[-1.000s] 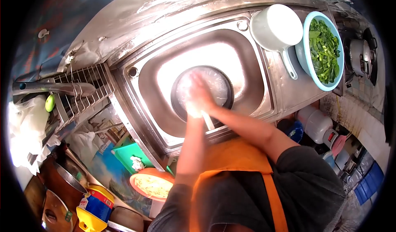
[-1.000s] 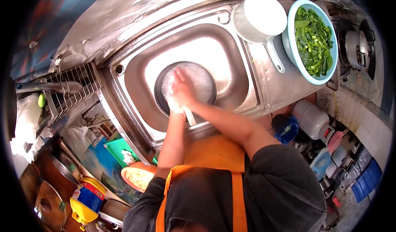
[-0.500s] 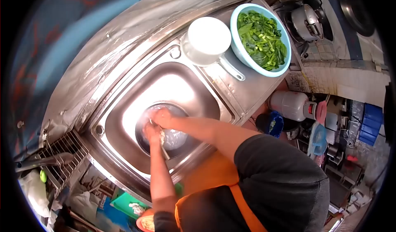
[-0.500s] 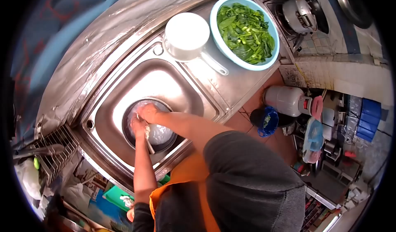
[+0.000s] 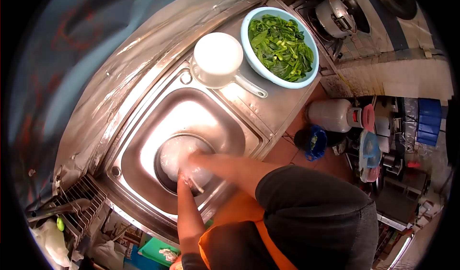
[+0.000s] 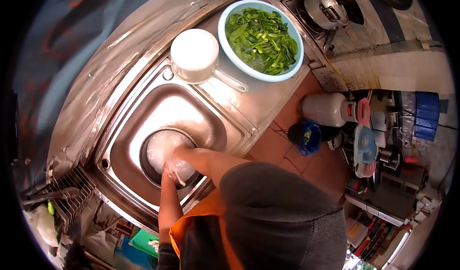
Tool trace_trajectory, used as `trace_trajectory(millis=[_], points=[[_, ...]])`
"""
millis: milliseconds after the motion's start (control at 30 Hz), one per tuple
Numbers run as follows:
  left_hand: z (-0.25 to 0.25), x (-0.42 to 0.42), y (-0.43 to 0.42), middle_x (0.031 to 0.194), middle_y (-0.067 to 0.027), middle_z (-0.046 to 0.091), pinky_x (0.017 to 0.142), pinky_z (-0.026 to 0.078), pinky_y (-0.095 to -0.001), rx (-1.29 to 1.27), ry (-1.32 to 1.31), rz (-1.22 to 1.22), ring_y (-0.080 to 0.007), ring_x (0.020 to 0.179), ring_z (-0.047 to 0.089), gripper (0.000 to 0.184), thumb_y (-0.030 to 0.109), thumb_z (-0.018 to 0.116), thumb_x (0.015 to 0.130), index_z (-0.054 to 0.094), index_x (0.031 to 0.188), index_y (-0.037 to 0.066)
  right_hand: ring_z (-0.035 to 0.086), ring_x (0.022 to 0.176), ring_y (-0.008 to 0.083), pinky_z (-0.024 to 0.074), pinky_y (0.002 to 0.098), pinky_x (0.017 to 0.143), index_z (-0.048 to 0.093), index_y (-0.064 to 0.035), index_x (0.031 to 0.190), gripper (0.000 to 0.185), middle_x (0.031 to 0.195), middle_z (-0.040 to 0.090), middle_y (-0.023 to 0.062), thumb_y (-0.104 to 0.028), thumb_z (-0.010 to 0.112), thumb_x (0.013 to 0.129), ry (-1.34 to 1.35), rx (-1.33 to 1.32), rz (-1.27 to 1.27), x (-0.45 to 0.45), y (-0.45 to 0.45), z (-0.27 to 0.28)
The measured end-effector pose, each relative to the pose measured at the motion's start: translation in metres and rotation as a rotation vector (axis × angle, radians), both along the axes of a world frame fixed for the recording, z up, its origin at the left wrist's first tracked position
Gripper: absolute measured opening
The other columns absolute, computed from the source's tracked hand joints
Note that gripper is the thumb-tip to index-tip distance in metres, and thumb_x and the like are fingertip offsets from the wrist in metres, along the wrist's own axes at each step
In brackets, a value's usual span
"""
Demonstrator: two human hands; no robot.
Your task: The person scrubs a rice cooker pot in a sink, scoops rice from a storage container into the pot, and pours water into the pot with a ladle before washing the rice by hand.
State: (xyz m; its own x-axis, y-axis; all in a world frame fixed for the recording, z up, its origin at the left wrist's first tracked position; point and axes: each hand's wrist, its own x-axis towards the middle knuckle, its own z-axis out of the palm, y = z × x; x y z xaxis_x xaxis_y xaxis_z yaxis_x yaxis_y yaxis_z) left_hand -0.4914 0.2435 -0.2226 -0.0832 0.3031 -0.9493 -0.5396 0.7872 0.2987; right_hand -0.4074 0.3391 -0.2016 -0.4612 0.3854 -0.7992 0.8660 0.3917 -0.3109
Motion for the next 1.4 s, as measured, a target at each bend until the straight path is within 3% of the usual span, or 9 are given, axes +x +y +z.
trace_trajectory(millis=[167,433,500,700,800,967,1167,1300,1400], points=[[0.029,0.007,0.007,0.105,-0.0147,0.057,0.087,0.043,-0.0422,0.22,-0.444,0.674,-0.0279,0.104,0.052,0.052,0.046,0.042,0.085,0.05,0.117,0.005,0.059,0.092,0.0293,0.0391,0.042,0.092,0.068,-0.0083,0.085,0.033,0.096,0.063,0.0117,-0.036,0.051,0.08,0.035,-0.071,-0.39,-0.01,0.003,0.043],[0.074,0.034,0.014,0.118,-0.0126,0.052,0.095,0.038,-0.0408,0.619,-0.513,0.973,-0.0265,0.11,0.049,0.054,0.048,0.039,0.09,0.047,0.123,0.007,0.055,0.098,0.0268,0.0433,0.0406,0.089,0.064,-0.008,0.093,0.018,0.099,0.057,0.0121,-0.018,0.059,0.079,1.088,0.335,-0.314,-0.019,-0.005,0.057],[0.082,0.04,0.016,0.123,-0.0121,0.05,0.099,0.036,-0.0403,0.643,-0.432,1.015,-0.0262,0.112,0.049,0.053,0.047,0.038,0.091,0.046,0.125,0.007,0.052,0.104,0.0317,0.041,0.0421,0.092,0.061,-0.0062,0.102,0.024,0.107,0.057,0.0137,-0.014,0.057,0.079,1.012,0.044,-0.571,-0.029,-0.011,-0.004],[0.045,0.018,0.004,0.128,-0.0095,0.047,0.099,0.036,-0.0408,0.646,-0.694,1.384,-0.0263,0.116,0.045,0.053,0.051,0.037,0.091,0.044,0.128,0.013,0.043,0.116,0.0311,0.028,0.0482,0.101,0.059,-0.0083,0.107,0.029,0.117,0.053,0.0101,-0.018,0.054,0.079,0.957,0.37,-0.247,-0.017,-0.02,0.056],[0.111,0.029,0.032,0.123,-0.0123,0.048,0.096,0.039,-0.0367,0.749,-0.408,1.11,-0.024,0.113,0.047,0.05,0.035,0.046,0.092,0.038,0.131,0.005,0.047,0.111,0.0308,0.0347,0.0474,0.095,0.06,-0.011,0.102,0.027,0.108,0.056,0.012,-0.027,0.054,0.081,0.813,0.422,-0.194,-0.014,0.01,0.047],[0.087,0.02,0.028,0.099,-0.01,0.061,0.064,0.05,-0.029,0.432,0.103,0.755,-0.0179,0.084,0.061,0.035,0.01,0.06,0.082,0.052,0.115,0.001,0.06,0.085,0.0352,0.0472,0.0455,0.073,0.065,-0.0078,0.091,0.034,0.087,0.063,0.0188,-0.036,0.047,0.086,0.235,-0.012,-0.335,-0.037,0.056,0.03],[0.021,-0.008,0.048,0.087,-0.0092,0.063,0.066,0.049,-0.0309,-0.315,0.576,-0.101,-0.0174,0.082,0.06,0.027,0.025,0.059,0.084,0.062,0.09,-0.001,0.062,0.083,0.0368,0.049,0.0452,0.076,0.065,-0.0006,0.092,0.042,0.087,0.064,0.0209,-0.036,0.042,0.089,0.204,0.213,-0.223,-0.042,0.043,0.032],[-0.024,0.004,0.044,0.091,-0.0092,0.062,0.069,0.05,-0.0318,-0.29,0.444,0.076,-0.0188,0.084,0.06,0.032,0.03,0.053,0.087,0.06,0.096,-0.001,0.059,0.098,0.0337,0.0455,0.0451,0.085,0.061,-0.002,0.104,0.042,0.103,0.06,0.023,-0.036,0.044,0.088,0.394,-0.306,-0.312,-0.013,0.032,-0.026],[-0.026,0.009,0.044,0.095,-0.0092,0.061,0.07,0.05,-0.0324,-0.21,0.333,0.404,-0.0198,0.086,0.06,0.037,0.033,0.048,0.089,0.058,0.1,-0.001,0.056,0.104,0.0325,0.0432,0.0443,0.089,0.057,-0.0033,0.111,0.042,0.11,0.057,0.0227,-0.037,0.044,0.088,0.334,-0.228,-0.029,-0.017,0.033,-0.062]])
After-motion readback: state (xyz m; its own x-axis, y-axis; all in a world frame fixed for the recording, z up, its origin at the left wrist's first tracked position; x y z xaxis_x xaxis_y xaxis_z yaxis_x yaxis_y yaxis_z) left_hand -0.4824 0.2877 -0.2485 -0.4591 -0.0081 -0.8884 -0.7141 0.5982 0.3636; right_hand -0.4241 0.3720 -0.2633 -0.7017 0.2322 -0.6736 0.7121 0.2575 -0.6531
